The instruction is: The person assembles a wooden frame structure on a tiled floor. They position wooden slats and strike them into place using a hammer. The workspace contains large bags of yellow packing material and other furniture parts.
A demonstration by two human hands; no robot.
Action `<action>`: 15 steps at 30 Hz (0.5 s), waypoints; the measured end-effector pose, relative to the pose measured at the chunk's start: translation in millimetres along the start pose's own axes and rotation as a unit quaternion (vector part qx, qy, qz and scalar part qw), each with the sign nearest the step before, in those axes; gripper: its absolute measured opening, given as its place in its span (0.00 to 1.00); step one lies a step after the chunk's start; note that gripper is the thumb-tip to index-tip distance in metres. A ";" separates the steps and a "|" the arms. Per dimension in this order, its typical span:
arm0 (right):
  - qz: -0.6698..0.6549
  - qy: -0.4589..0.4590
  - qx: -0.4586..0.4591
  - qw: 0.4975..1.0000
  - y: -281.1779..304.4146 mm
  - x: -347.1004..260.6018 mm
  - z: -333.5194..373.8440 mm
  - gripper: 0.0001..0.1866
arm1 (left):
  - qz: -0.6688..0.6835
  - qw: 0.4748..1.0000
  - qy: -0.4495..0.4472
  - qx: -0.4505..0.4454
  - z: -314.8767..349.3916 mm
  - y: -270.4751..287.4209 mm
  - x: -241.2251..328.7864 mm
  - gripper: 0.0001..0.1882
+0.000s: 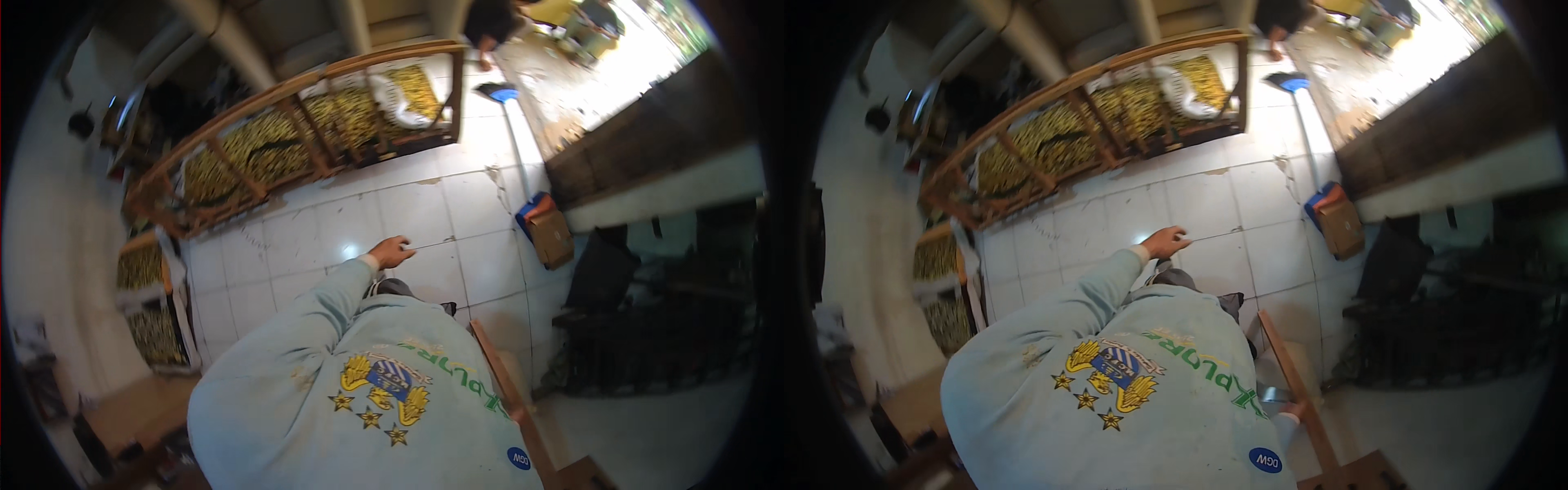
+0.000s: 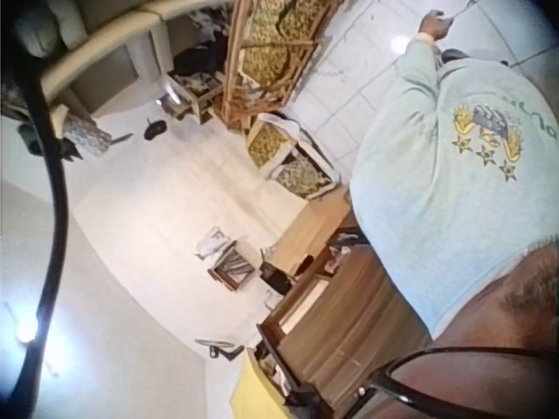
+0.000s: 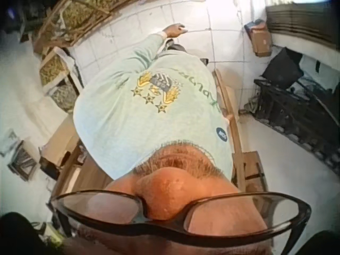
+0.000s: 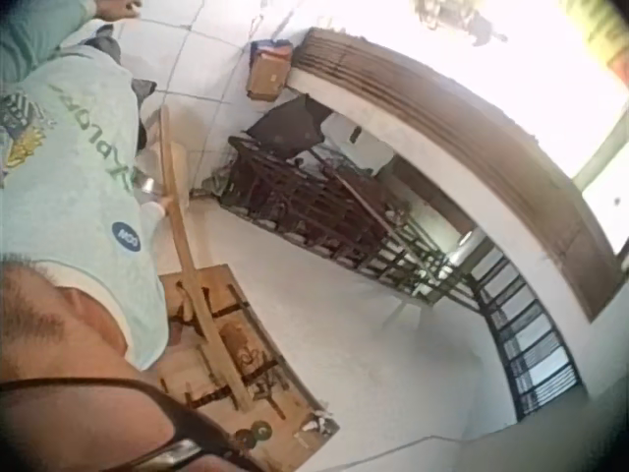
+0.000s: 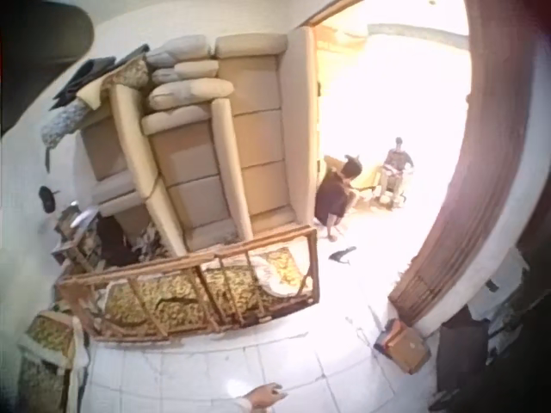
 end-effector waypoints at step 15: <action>0.388 0.365 -0.306 0.789 -440.2 -349.3 306.0 0.32 | 0.258 0.805 0.396 0.359 341.2 108.2 -373.1 0.26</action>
Point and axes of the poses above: each hand's wrist, its own z-axis away from the middle knuckle, its own y-axis out of the back of the hand, x = y × z, the point moved 10 cm from there along -z, towards the middle knuckle, and after that the axes turned 5 degrees about -y, right-handed, at the moved point
